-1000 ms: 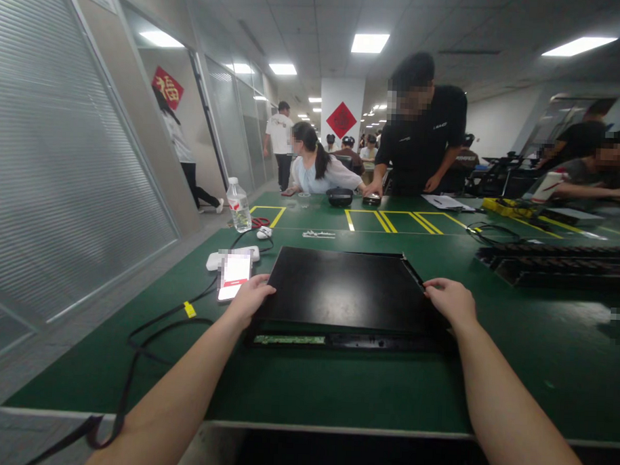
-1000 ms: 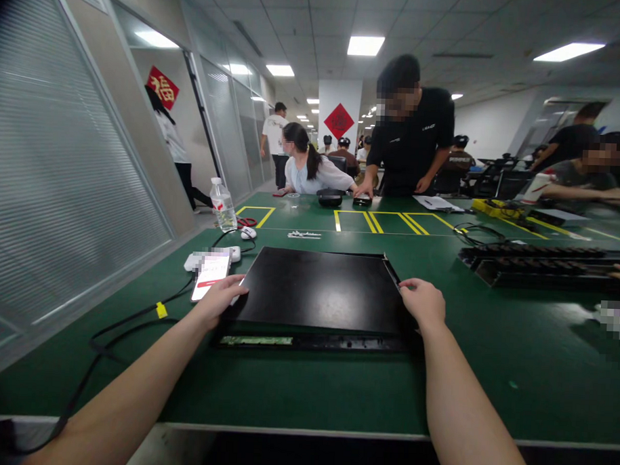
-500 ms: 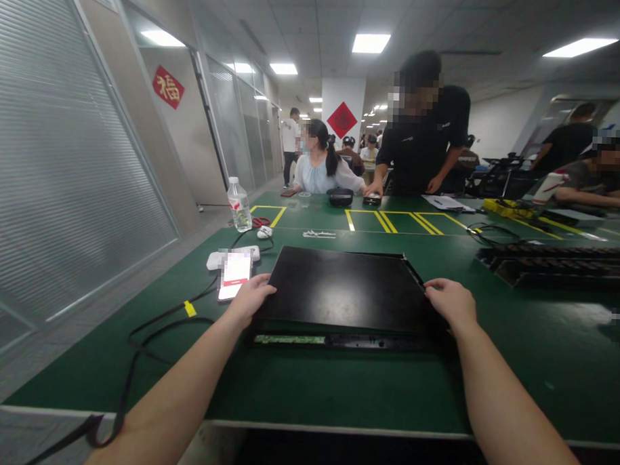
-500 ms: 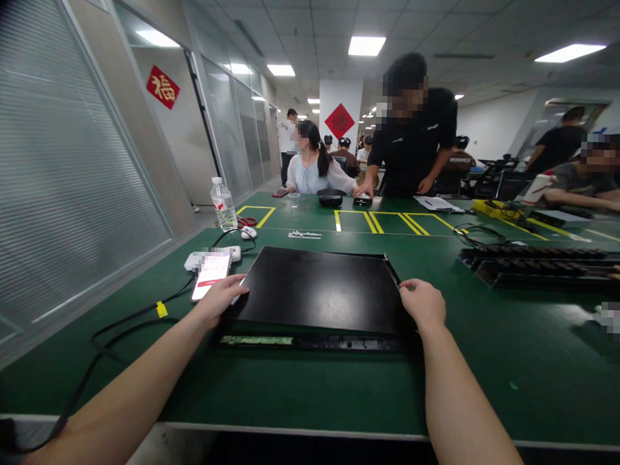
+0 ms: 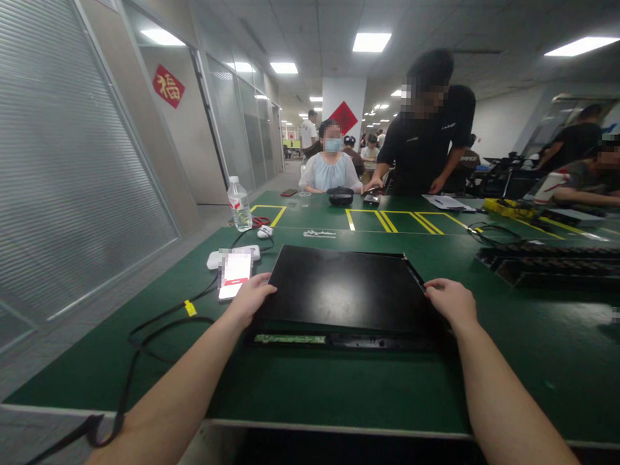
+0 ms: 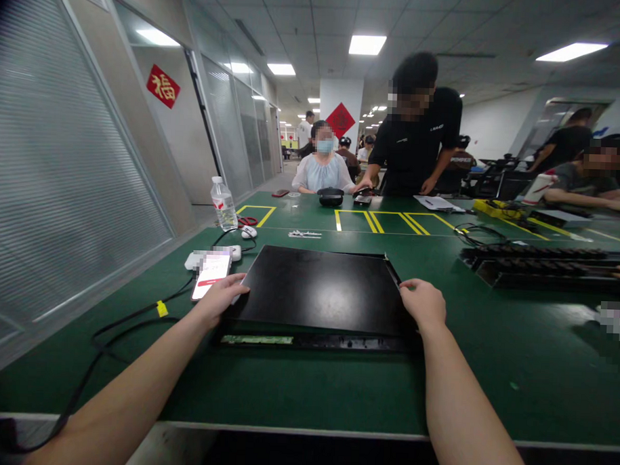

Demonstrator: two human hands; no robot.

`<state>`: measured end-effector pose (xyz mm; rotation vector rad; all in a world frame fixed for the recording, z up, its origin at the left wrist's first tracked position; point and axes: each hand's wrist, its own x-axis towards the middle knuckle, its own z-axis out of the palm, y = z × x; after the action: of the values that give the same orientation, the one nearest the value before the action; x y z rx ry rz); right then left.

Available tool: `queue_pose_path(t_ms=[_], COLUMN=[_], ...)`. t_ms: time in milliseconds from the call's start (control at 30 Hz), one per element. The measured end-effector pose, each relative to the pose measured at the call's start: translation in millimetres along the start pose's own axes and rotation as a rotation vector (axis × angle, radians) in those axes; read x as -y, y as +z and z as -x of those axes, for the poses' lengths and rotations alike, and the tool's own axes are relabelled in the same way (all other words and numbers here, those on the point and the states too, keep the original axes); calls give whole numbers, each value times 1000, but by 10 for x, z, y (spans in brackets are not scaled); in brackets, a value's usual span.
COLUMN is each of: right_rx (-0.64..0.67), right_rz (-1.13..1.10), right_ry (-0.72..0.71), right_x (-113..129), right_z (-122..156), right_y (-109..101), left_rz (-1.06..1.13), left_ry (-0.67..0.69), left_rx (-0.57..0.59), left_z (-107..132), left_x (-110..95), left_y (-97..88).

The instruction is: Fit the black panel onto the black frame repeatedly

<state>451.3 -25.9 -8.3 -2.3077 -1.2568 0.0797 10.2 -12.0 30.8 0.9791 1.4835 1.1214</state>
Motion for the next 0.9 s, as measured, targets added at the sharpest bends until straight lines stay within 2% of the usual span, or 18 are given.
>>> queue_pose_path(t_ms=[300, 467, 900], right_rx=[38, 37, 36], right_rz=[-102, -128, -111], right_ry=[23, 27, 42], right_x=[-33, -38, -22], right_z=[-34, -37, -22], right_y=[10, 17, 5], left_rz=[27, 60, 76], left_ry=[1, 5, -9], left_rx=[-19, 23, 2], left_z=[-9, -33, -62], left_x=[9, 32, 58], left_y=[-3, -31, -19])
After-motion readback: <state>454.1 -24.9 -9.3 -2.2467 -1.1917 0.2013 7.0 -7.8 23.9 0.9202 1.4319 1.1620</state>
